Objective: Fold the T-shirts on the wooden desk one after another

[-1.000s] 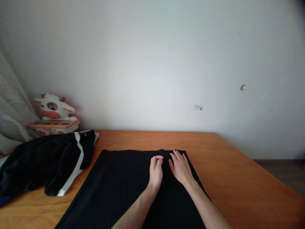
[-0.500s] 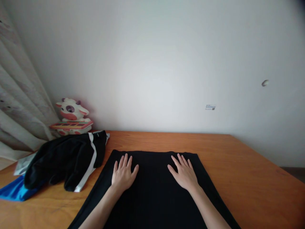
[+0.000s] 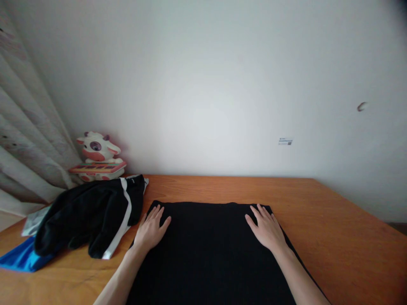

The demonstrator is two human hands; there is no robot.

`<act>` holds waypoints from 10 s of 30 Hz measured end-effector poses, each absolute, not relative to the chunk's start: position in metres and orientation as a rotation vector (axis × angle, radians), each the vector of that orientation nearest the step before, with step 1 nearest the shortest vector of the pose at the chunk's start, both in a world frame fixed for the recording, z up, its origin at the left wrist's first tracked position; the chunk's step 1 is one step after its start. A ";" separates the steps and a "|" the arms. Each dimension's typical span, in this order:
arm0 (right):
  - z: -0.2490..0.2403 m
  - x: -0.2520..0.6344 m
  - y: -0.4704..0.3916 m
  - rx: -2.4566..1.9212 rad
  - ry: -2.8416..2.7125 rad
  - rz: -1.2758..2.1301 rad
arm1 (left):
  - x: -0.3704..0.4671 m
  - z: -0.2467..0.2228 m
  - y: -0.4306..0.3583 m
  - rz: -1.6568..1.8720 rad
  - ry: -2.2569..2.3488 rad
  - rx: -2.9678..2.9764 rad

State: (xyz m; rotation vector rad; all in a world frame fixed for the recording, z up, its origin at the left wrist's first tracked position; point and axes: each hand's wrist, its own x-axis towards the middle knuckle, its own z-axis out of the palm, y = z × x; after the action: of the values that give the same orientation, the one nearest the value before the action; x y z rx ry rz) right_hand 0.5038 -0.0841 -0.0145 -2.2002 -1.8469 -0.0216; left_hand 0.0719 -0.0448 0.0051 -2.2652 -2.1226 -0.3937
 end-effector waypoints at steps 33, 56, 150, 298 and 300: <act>0.052 0.367 -0.124 -1.067 -2.765 0.807 | 0.144 0.094 -0.148 -1.031 -0.247 -2.465; 0.053 0.373 -0.126 -1.073 -2.739 0.847 | 0.091 -0.012 -0.183 -0.255 -1.572 -2.680; 0.062 0.408 -0.090 -2.029 -2.518 0.096 | 0.075 0.036 -0.118 -0.193 -1.914 -2.422; -0.025 0.431 -0.094 -1.093 -1.989 0.114 | -0.018 0.109 -0.054 -1.145 -2.221 -1.618; -0.026 0.432 -0.094 -1.096 -1.992 0.120 | -0.029 0.108 -0.054 -0.868 -2.280 -1.606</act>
State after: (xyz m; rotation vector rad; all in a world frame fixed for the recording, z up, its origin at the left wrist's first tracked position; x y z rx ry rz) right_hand 0.4317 -0.0942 -0.0259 -1.0964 -1.9923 0.1197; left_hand -0.0295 -0.0536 0.1082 -1.6062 -2.2799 -0.8676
